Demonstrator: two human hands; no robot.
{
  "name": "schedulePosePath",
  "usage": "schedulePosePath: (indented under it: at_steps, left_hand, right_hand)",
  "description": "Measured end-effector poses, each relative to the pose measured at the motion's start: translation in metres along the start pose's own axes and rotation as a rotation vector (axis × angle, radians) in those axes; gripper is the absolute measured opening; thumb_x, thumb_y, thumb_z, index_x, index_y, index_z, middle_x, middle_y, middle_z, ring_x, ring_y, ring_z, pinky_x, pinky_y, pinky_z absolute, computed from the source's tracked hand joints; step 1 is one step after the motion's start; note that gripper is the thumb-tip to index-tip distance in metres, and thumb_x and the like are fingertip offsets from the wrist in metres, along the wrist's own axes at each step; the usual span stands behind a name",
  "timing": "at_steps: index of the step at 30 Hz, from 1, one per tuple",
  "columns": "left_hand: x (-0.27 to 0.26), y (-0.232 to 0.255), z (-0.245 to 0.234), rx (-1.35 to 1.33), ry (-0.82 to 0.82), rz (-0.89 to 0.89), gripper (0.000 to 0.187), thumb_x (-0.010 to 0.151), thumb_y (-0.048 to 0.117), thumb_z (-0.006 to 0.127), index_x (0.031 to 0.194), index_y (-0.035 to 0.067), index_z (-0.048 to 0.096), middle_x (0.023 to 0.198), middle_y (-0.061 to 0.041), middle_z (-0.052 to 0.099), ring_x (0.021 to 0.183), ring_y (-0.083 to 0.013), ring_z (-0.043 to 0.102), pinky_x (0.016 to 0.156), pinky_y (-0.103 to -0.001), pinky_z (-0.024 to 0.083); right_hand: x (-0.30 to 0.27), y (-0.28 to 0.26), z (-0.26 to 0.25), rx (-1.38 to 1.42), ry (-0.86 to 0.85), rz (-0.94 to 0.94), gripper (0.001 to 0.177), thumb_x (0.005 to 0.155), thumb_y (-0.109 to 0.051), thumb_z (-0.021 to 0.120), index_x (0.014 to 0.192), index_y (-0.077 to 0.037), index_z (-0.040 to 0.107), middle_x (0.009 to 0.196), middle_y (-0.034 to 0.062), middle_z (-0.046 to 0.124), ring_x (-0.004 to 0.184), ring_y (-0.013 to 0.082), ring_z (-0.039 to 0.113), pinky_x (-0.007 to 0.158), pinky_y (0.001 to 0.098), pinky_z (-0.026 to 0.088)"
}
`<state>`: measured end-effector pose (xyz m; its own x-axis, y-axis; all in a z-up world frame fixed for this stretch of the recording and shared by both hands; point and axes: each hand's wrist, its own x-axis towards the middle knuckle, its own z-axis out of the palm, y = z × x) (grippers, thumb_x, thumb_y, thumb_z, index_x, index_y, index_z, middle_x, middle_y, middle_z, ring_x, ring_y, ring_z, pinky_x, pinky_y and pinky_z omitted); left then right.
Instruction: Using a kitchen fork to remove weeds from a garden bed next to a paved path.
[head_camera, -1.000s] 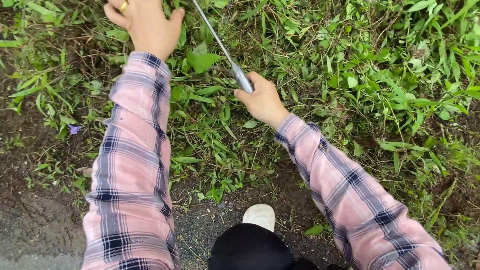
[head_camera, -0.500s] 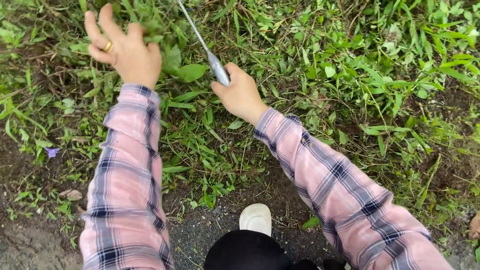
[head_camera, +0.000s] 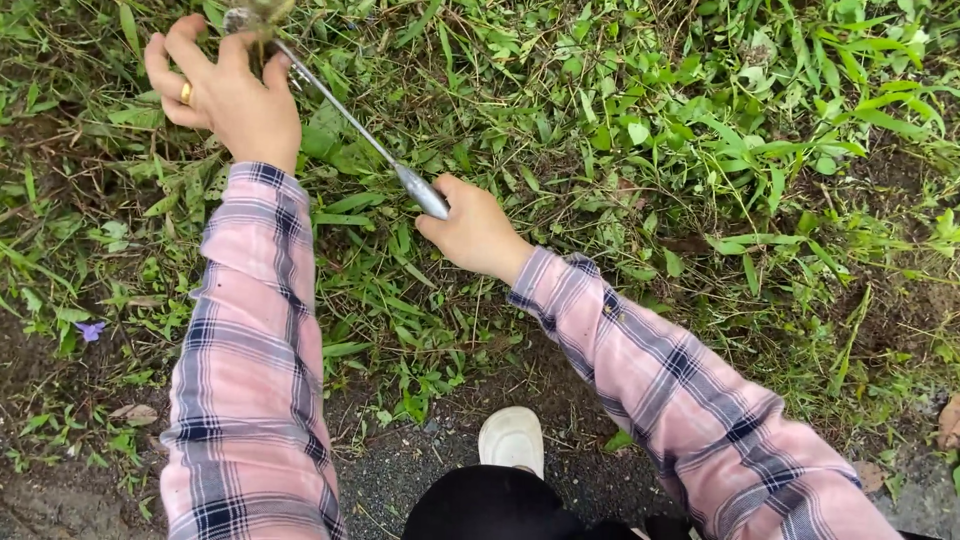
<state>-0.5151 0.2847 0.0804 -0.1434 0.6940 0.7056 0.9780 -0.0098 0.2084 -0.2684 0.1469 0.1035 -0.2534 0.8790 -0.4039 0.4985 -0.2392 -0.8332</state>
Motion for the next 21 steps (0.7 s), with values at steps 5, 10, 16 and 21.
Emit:
schedulePosePath:
  at_steps: [5,10,16,21]
  left_hand:
    - [-0.003,0.002,0.007,0.065,-0.032,0.024,0.023,0.091,0.023,0.092,0.092,0.004,0.079,0.118,-0.01,0.051,0.115,-0.0357,0.042,0.092,-0.066,0.029]
    - [-0.019,0.016,0.013,0.241,-0.117,0.262,0.029,0.09,0.043,0.086,0.091,0.015,0.08,0.101,0.004,0.072,0.104,-0.0241,0.042,0.08,-0.04,0.025]
    - [-0.033,-0.022,0.018,0.674,-0.078,0.221,0.013,0.089,0.021,0.063,0.083,0.024,0.075,0.095,0.002,0.069,0.094,-0.024,0.046,0.076,-0.044,0.035]
    - [-0.012,-0.054,-0.042,0.398,-0.309,-0.274,0.066,0.075,0.034,0.094,0.128,0.01,0.062,0.126,-0.019,0.054,0.116,-0.0389,0.038,0.089,-0.058,0.034]
  right_hand:
    - [-0.006,-0.001,0.001,0.032,-0.008,0.044,0.029,0.094,-0.02,0.064,0.12,-0.008,0.058,0.09,0.0039,0.059,0.059,0.0124,0.055,0.044,0.0271,0.052]
    - [-0.007,-0.015,-0.001,0.325,0.045,0.185,0.025,0.099,-0.016,0.062,0.122,-0.008,0.058,0.086,0.0021,0.058,0.052,0.0084,0.047,0.039,0.0222,0.046]
    - [0.009,0.012,-0.087,0.579,0.476,0.232,0.026,0.098,-0.024,0.062,0.114,-0.005,0.058,0.082,-0.0003,0.058,0.049,0.0069,0.047,0.038,0.0243,0.043]
    - [-0.011,0.157,-0.218,0.063,0.72,0.254,0.043,0.115,-0.044,0.037,0.084,-0.018,0.053,0.07,-0.0037,0.05,0.057,0.0105,0.049,0.048,0.0309,0.042]
